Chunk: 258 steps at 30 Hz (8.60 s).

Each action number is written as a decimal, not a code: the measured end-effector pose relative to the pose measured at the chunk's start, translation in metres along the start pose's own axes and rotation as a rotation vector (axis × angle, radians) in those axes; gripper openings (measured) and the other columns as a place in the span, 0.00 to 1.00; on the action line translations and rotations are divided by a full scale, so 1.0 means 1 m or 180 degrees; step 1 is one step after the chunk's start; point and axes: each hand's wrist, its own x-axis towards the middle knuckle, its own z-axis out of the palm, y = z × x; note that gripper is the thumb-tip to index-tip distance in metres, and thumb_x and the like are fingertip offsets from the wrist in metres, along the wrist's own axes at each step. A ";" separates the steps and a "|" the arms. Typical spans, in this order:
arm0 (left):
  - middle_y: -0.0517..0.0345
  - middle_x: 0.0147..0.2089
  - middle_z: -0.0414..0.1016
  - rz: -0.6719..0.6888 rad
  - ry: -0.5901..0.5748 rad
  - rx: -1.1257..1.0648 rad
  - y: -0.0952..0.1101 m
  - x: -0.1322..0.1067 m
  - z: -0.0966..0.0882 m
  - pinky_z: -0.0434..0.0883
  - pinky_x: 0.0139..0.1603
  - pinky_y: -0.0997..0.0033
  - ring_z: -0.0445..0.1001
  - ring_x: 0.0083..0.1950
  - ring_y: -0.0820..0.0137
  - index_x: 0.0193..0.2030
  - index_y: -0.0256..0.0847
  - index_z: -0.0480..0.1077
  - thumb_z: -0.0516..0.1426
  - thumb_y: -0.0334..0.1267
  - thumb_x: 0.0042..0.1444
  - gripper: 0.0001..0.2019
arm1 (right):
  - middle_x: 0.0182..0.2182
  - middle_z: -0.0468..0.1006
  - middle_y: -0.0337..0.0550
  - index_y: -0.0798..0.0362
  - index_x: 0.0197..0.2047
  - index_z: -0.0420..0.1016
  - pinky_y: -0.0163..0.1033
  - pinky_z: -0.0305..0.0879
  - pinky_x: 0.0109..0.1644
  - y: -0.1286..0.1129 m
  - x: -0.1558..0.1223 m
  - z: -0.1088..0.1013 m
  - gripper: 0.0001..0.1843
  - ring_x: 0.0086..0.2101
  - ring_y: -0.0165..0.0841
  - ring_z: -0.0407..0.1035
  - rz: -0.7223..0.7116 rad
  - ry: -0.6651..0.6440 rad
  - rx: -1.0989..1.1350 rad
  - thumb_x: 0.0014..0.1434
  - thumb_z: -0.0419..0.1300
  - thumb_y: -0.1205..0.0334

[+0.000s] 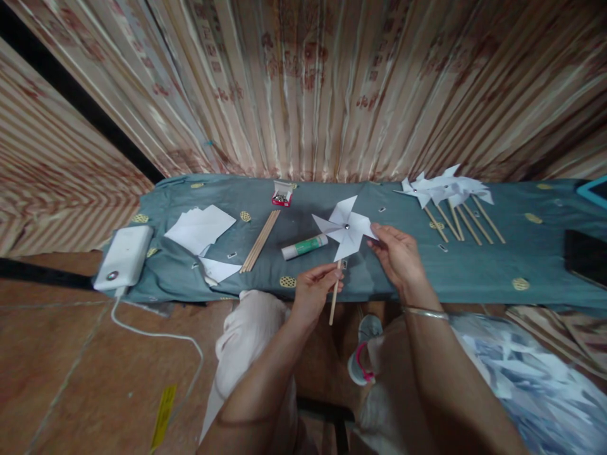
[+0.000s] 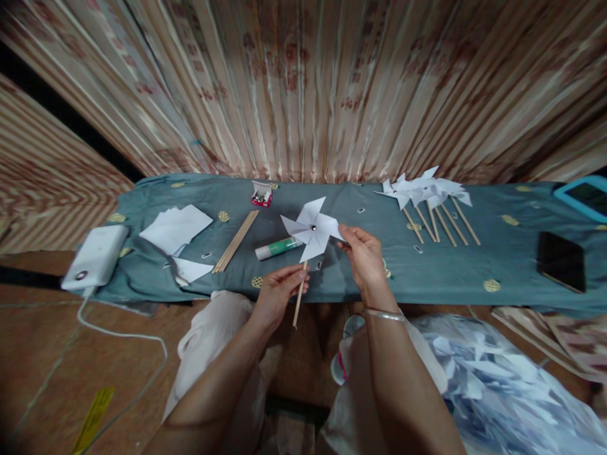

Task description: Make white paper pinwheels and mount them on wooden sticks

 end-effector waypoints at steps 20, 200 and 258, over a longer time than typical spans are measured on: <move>0.58 0.25 0.77 0.0225 0.0156 -0.0019 -0.001 0.006 0.001 0.69 0.28 0.77 0.70 0.23 0.78 0.30 0.37 0.80 0.72 0.45 0.31 0.18 | 0.22 0.76 0.35 0.51 0.20 0.77 0.31 0.65 0.30 0.002 -0.019 0.009 0.14 0.26 0.26 0.67 0.0148 -0.0271 0.0019 0.33 0.75 0.54; 0.57 0.25 0.77 -0.0086 0.0126 -0.0129 -0.007 -0.003 0.003 0.68 0.29 0.75 0.70 0.23 0.77 0.30 0.36 0.80 0.71 0.43 0.33 0.17 | 0.26 0.78 0.39 0.52 0.31 0.78 0.38 0.65 0.36 -0.006 0.004 0.003 0.20 0.29 0.32 0.69 -0.0654 0.0076 -0.1114 0.41 0.68 0.45; 0.59 0.24 0.76 0.0080 0.0401 -0.0733 -0.019 0.008 0.013 0.68 0.27 0.78 0.70 0.22 0.79 0.30 0.35 0.80 0.72 0.42 0.31 0.18 | 0.18 0.74 0.37 0.52 0.19 0.74 0.33 0.60 0.27 0.004 -0.032 0.026 0.19 0.20 0.26 0.63 -0.0173 -0.0515 -0.1193 0.38 0.71 0.46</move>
